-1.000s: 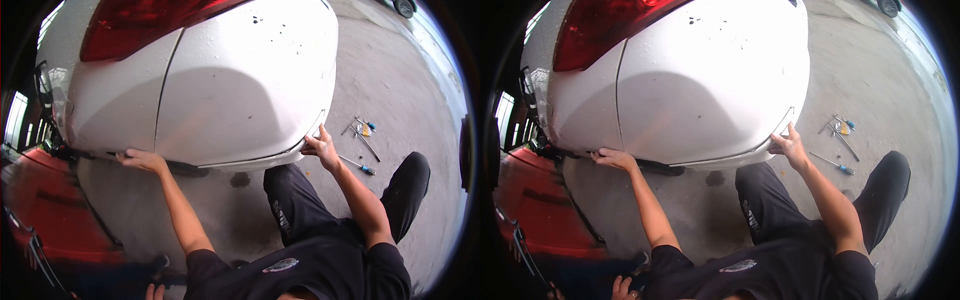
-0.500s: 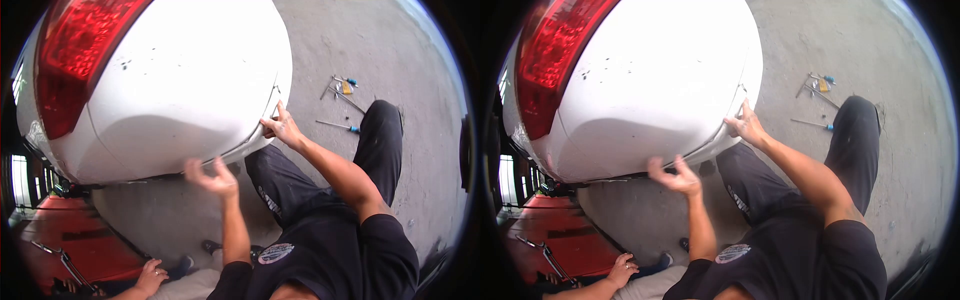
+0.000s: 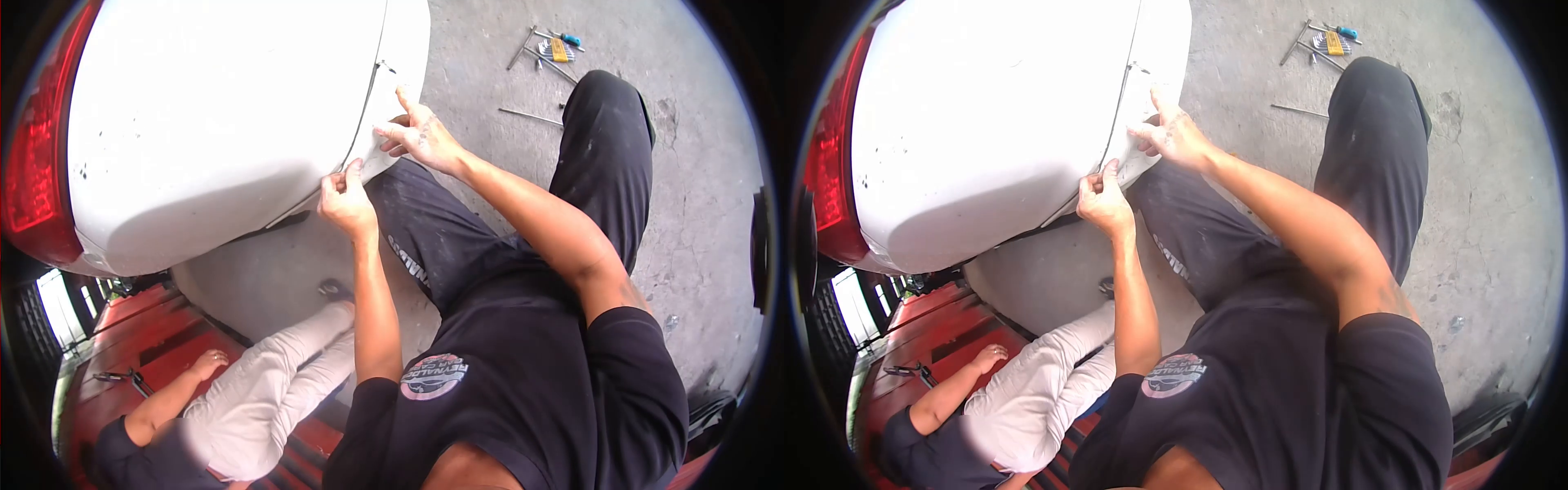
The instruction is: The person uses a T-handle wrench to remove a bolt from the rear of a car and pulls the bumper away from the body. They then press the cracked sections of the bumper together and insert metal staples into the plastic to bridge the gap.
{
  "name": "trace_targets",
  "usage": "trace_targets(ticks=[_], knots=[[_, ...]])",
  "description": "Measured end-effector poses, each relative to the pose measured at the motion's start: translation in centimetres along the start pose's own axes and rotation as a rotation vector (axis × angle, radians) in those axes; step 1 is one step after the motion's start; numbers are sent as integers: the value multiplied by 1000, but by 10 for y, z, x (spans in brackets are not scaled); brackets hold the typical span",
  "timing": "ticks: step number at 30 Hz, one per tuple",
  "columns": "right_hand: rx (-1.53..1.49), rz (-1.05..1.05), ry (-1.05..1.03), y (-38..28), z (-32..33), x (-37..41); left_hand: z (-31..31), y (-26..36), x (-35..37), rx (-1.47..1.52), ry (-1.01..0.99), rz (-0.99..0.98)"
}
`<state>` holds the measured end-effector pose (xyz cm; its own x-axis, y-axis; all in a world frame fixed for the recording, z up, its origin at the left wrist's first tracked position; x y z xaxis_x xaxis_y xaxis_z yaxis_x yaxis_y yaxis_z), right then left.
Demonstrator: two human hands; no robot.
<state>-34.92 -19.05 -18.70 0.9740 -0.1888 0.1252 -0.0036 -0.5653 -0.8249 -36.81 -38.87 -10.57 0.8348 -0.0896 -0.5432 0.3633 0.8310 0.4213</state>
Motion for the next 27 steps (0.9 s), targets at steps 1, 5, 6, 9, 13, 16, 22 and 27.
trace_targets(ticks=[1, 5, 6, 9, 13, 16, 22, 27], knots=[[-29, 27, 5, 5, 5, -2, 0, -3, 2, 6, 37, 2], [-23, 59, 40, 18, -5, -23, 3, 3, 7, 8, 84, 63], [-42, 58, 42, 18, -3, -23, 2, 6, 6, -6, 78, 52], [-94, 47, 21, 13, -1, -19, 1, 8, 6, -47, 51, 57], [-130, 142, 72, 8, 6, -21, -4, 18, 0, -179, -10, -18], [-127, 145, 93, 12, 12, -26, -10, 23, -1, -201, -20, 0], [-243, 101, -42, 18, 14, -22, -7, 36, 5, -257, 36, -65], [-173, 172, 5, 25, 18, -20, -11, 39, 7, -244, 73, -68]])
Point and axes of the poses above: each hand's wrist, its own x-axis away from the middle knuckle, its own z-axis out of the back of the hand, y = z × x, the point moved 10 cm from there along -x, towards the middle knuckle, and after that the axes turned 10 degrees about -x, right-handed, at the moved point
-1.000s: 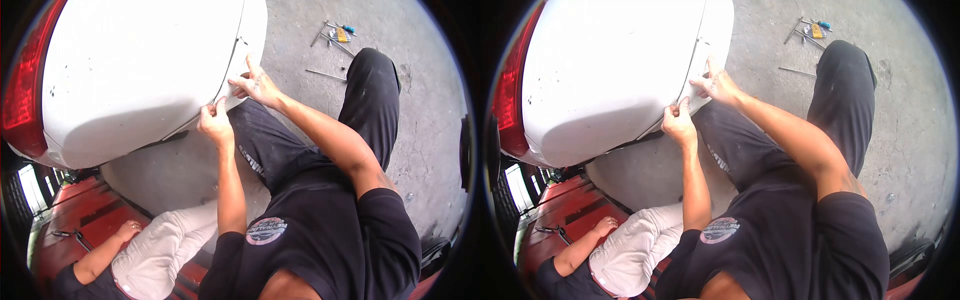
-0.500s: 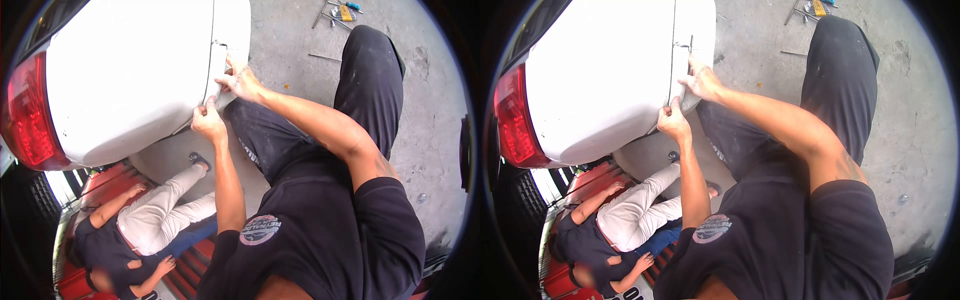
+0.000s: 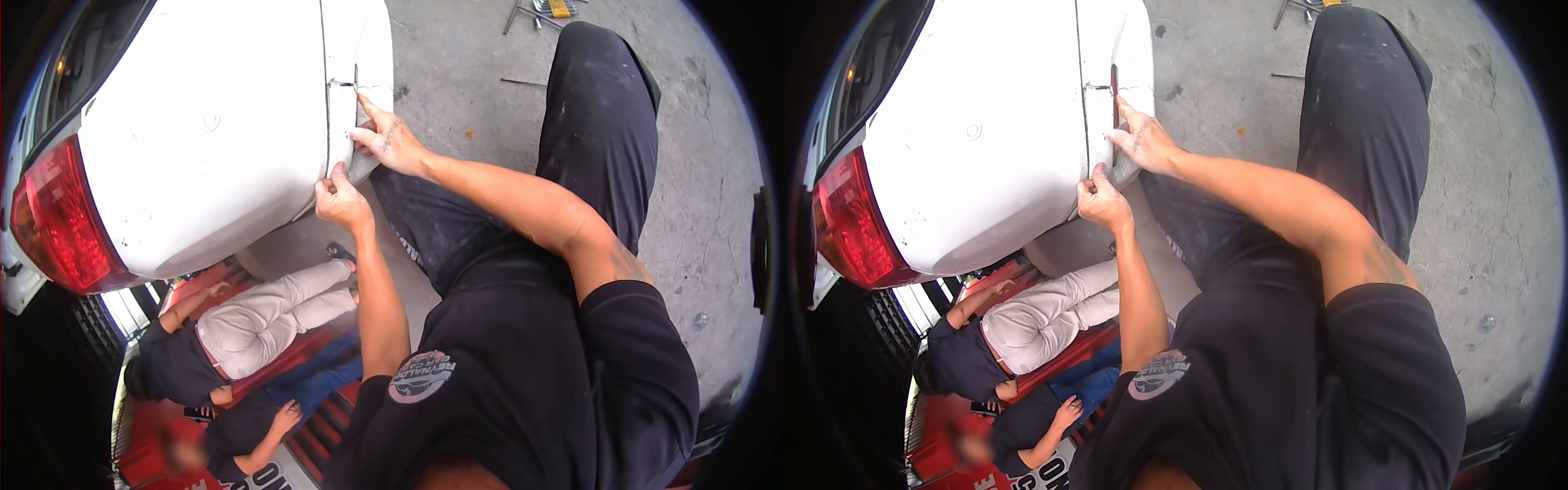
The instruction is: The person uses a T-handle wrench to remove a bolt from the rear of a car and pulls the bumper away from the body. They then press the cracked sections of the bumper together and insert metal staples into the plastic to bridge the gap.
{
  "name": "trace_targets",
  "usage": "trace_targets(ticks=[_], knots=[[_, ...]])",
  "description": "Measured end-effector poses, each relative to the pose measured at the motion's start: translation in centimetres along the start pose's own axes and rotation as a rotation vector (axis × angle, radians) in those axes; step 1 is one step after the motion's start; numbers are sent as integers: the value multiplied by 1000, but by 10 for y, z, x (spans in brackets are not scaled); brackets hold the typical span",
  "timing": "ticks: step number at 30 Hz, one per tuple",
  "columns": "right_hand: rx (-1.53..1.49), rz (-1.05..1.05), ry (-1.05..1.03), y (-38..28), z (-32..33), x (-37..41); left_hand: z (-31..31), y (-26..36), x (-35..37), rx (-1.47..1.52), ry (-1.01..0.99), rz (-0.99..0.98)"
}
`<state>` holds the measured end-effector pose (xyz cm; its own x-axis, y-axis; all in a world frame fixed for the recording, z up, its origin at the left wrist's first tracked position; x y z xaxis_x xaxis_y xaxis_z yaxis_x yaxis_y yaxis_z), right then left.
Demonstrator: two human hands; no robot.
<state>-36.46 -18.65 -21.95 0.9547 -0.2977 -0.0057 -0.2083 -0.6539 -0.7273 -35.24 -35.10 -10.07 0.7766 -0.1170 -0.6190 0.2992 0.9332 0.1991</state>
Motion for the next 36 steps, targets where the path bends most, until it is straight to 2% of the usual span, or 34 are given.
trace_targets(ticks=[2, 5, 9, 16, 22, 24, 27, 36], knots=[[-195, -107, 162, 5, 11, 8, 3, -3, 1, -25, 2, 24], [-171, -8, 68, -14, 6, 0, 4, 1, 1, -13, 1, 6], [-130, 9, 44, -12, 6, -1, 3, -4, 1, -41, -25, 23], [-201, -72, 54, -2, 11, -11, -1, -16, 1, -9, -25, 75], [-379, -122, 101, 4, 11, -5, -5, -24, 0, 59, -37, 105], [-289, -59, 96, -2, 6, -4, -5, -25, 0, 53, -56, 128], [-310, -34, 83, -1, 7, -6, -6, -25, 2, 67, -57, 143], [-335, -41, 68, -14, 4, 1, -4, -23, 5, 63, -65, 143]])
Point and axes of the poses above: each hand's wrist, its own x-axis away from the middle knuckle, its own z-axis out of the back of the hand, y = z × x, the point moved 10 cm from there along -x, towards the middle knuckle, and after that the axes turned 10 degrees about -x, right-handed, at the moved point
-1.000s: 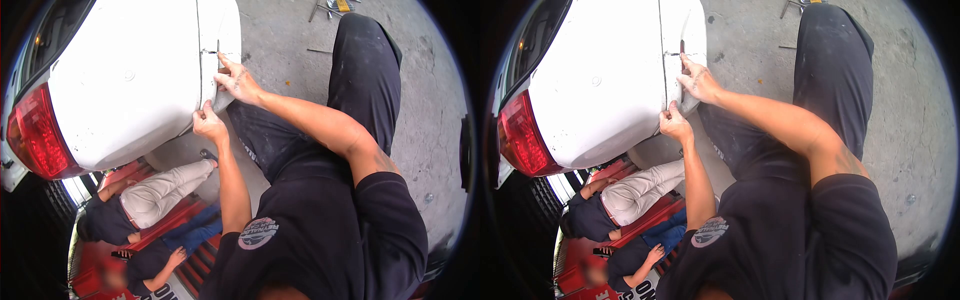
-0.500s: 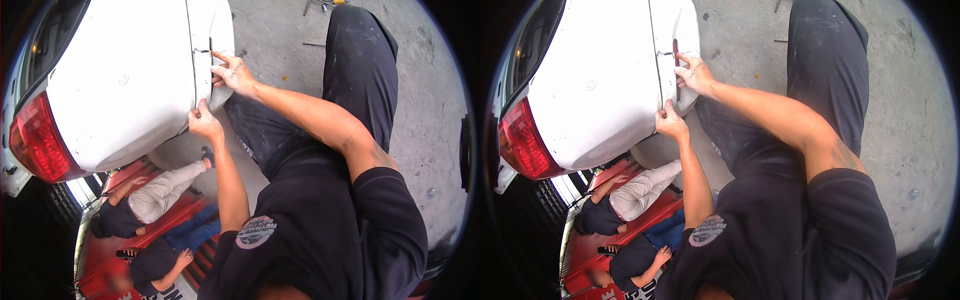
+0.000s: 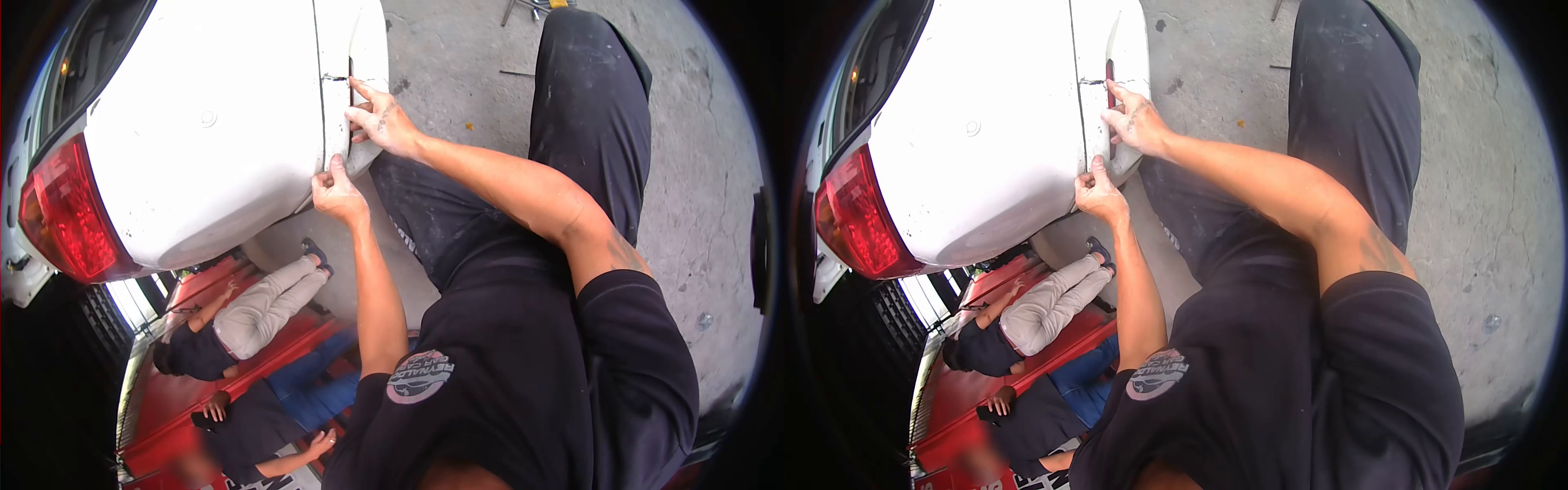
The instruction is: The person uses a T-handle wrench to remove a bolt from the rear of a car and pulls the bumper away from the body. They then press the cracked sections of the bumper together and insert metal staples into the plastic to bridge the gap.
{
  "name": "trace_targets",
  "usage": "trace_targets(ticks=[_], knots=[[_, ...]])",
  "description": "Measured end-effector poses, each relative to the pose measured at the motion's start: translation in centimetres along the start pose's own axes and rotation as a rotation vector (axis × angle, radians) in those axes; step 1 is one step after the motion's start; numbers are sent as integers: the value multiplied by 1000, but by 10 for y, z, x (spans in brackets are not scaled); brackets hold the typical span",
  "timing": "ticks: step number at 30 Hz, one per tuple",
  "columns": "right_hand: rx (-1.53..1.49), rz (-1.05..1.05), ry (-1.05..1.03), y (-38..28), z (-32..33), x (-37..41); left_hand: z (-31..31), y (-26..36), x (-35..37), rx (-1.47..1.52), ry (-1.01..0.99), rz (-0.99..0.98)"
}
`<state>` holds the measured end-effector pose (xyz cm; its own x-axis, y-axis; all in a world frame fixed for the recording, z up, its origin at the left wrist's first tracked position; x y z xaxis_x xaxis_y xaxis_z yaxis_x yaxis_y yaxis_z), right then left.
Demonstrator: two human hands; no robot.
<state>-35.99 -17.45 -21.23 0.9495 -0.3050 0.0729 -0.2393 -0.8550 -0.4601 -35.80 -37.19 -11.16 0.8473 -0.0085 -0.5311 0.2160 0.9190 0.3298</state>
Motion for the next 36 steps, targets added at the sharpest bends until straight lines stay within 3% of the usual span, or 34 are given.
trace_targets(ticks=[3, 18, 23, 29, 36], knots=[[17, -71, -29, 8, 4, -9, 3, 7, 2, -23, 29, -76], [112, -39, -22, 2, 5, -19, 4, 4, 2, 0, 83, 6], [126, 5, 53, -1, 6, -13, -17, -19, 10, 11, -140, 194], [207, 137, 126, -8, 5, -8, -27, -20, 12, 46, -97, 147], [215, 72, 88, 0, 10, -18, -40, -26, 14, 85, -110, 117]])
Point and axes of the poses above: each hand's wrist, its own x-axis away from the middle knuckle, its own z-axis out of the back of the hand, y = z × x, the point moved 10 cm from there along -x, towards the middle knuckle, and after that the axes turned 10 degrees about -x, right-handed, at the moved point
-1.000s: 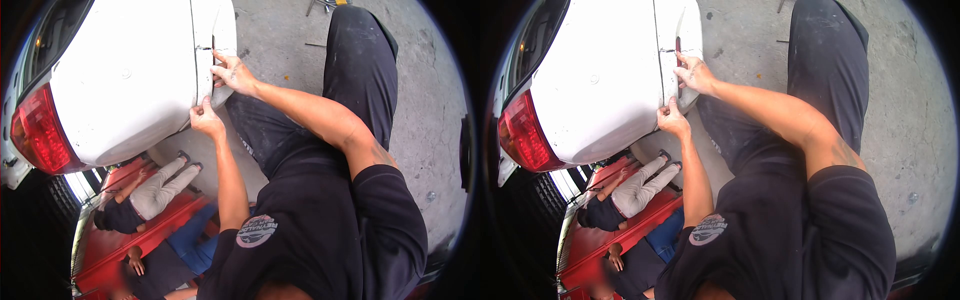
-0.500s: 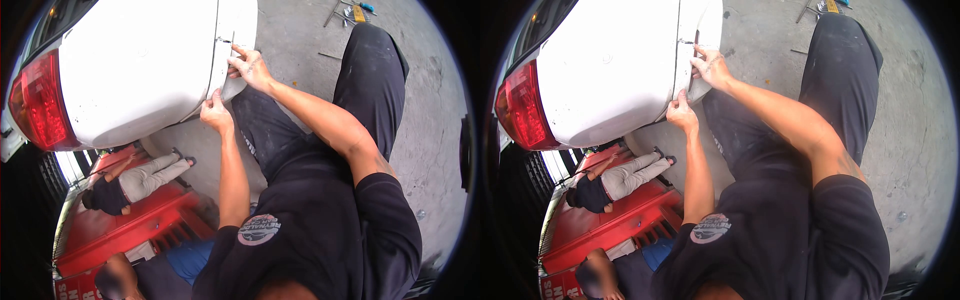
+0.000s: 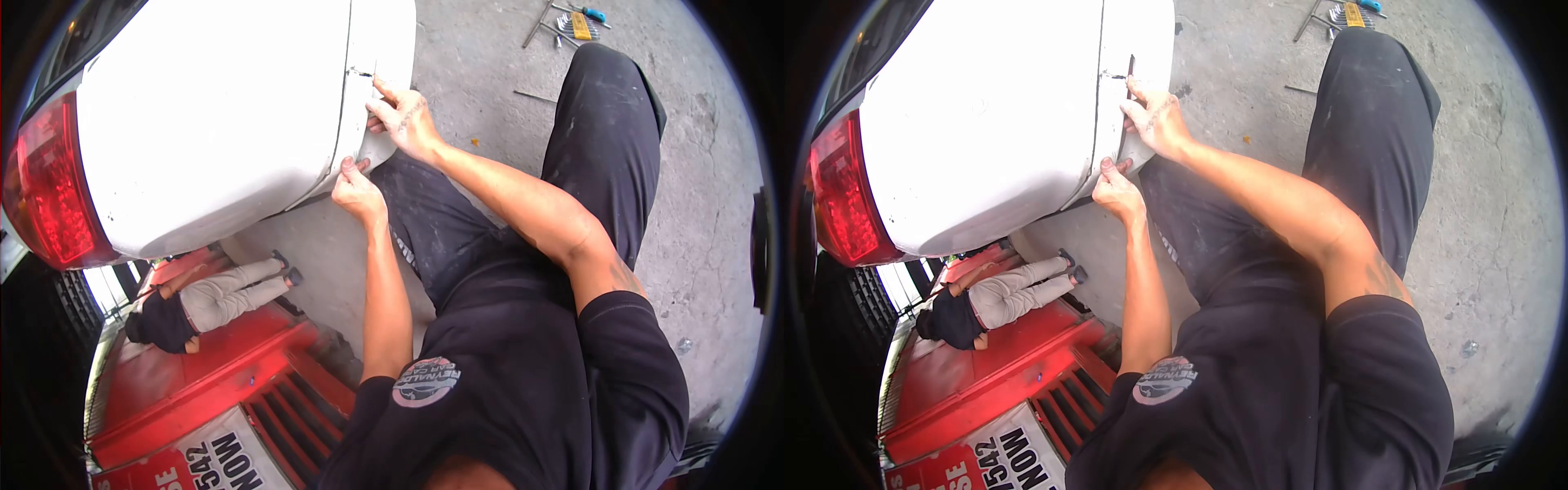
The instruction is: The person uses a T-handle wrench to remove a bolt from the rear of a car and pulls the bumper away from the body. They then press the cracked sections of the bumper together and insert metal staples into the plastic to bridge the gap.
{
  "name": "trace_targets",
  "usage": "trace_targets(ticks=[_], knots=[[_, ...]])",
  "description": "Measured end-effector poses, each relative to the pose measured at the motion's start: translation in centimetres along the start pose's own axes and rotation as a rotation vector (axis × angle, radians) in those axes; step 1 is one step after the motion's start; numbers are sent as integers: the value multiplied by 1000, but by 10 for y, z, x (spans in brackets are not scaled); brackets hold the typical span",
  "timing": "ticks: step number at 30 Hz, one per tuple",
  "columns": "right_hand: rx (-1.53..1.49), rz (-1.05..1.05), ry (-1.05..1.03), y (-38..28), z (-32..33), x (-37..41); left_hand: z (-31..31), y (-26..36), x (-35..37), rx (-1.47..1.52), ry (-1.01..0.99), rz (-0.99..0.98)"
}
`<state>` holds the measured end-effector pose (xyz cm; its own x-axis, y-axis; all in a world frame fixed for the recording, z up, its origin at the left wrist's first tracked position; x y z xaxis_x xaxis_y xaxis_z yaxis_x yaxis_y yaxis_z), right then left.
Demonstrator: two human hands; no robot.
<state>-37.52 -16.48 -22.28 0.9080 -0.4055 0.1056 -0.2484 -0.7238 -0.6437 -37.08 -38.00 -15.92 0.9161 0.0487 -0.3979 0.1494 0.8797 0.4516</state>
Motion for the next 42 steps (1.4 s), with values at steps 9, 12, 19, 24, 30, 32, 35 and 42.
trace_targets(ticks=[9, 12, 19, 24, 30, 32, 35, 42], knots=[[64, 118, 83, -2, -3, 3, -2, 11, -6, -20, -84, -68], [82, 107, 102, -6, -7, 5, 2, 8, -5, -10, -24, -64], [78, 60, 87, -2, -9, 6, -3, 2, -4, -24, -78, -19], [317, 188, 19, 0, -17, 13, -8, -4, -4, 38, -68, 16], [315, 119, -25, -1, -25, 13, -5, -1, -5, 62, -15, -34], [383, 137, -21, 1, -26, 11, -1, 4, -5, 27, 0, -74], [427, 165, 1, 1, -27, 10, -1, 8, -5, -44, -73, -36], [308, 146, -33, -7, -27, 14, -5, 14, -5, -15, -71, 15]])
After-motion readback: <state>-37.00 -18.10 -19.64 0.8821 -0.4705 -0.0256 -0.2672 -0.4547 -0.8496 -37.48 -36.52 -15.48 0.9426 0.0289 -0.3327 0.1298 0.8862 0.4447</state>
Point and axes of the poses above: each hand's wrist, its own x-axis away from the middle knuckle, its own z-axis out of the back of the hand, y = z × x, the point moved 10 cm from there along -x, towards the middle knuckle, and after that the axes turned 10 degrees about -x, right-handed, at the moved point
